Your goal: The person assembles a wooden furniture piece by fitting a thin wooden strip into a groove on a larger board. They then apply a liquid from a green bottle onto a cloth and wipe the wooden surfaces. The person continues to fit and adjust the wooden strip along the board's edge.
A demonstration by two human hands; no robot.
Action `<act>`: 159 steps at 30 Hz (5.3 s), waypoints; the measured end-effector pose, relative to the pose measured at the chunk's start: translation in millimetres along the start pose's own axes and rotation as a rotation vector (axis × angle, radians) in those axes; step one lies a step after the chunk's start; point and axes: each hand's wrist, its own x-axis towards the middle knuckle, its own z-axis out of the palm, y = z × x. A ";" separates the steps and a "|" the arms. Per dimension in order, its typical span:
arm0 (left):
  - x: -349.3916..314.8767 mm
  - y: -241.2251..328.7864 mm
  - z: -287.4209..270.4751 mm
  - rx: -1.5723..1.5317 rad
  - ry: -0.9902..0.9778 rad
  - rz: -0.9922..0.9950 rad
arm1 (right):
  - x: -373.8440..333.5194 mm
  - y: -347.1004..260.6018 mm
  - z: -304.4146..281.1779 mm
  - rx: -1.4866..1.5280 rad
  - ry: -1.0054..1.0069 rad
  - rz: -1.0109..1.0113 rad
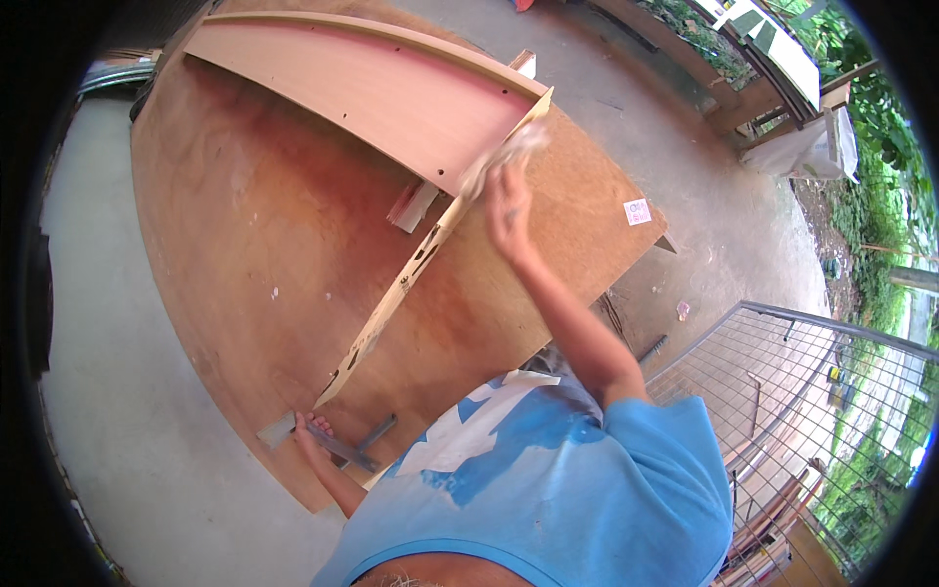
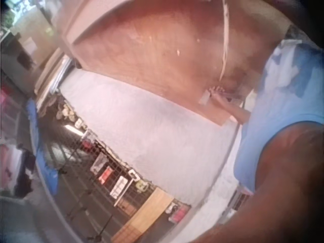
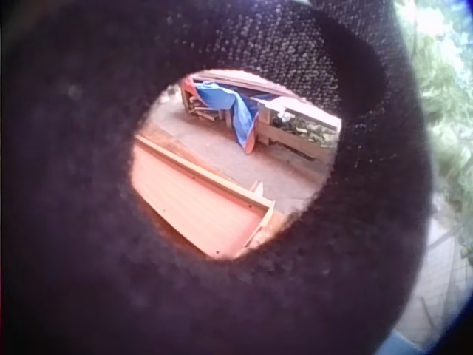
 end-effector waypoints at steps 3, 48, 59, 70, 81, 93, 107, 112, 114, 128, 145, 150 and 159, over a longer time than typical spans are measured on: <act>-3.3 1.6 0.2 -0.044 -0.047 -0.028 | 53.8 -11.8 -20.2 0.208 -0.108 0.245; 5.7 -17.1 -17.9 -0.217 -0.016 0.042 | 59.6 -12.8 -16.6 0.275 -0.071 0.204; 15.8 -23.4 -27.4 -0.168 0.057 -0.019 | 41.7 13.5 -33.8 0.264 -0.056 0.507; 25.6 -24.7 -43.2 -0.120 0.078 -0.051 | 56.1 9.5 -26.2 0.344 0.031 0.435; 25.5 -19.9 -36.8 -0.095 -0.076 -0.004 | 75.7 11.1 -21.3 0.117 0.113 0.327; -17.3 99.2 118.3 0.699 -0.303 0.332 | 23.4 0.2 -125.0 1.429 0.172 0.861; -130.1 265.7 218.7 1.480 -0.066 1.045 | 29.7 26.4 -125.0 1.652 0.091 1.111; -226.7 269.2 448.2 1.404 -0.330 1.707 | 33.5 43.8 -83.8 1.601 0.041 1.125; -257.5 251.5 524.9 1.476 -0.537 1.983 | 40.4 33.8 -90.7 1.552 0.079 1.246; -274.6 227.1 682.0 1.927 -1.049 1.888 | 70.1 37.1 -92.2 1.663 0.027 1.435; -270.9 220.0 691.4 1.921 -1.079 1.733 | -14.9 29.3 -136.9 1.039 -0.606 1.799; -281.1 228.7 695.5 2.113 -1.136 1.706 | -10.8 31.2 -136.5 1.080 -0.565 1.779; -282.5 225.6 706.9 2.055 -1.088 1.723 | 21.2 55.6 -87.7 1.153 -0.345 1.591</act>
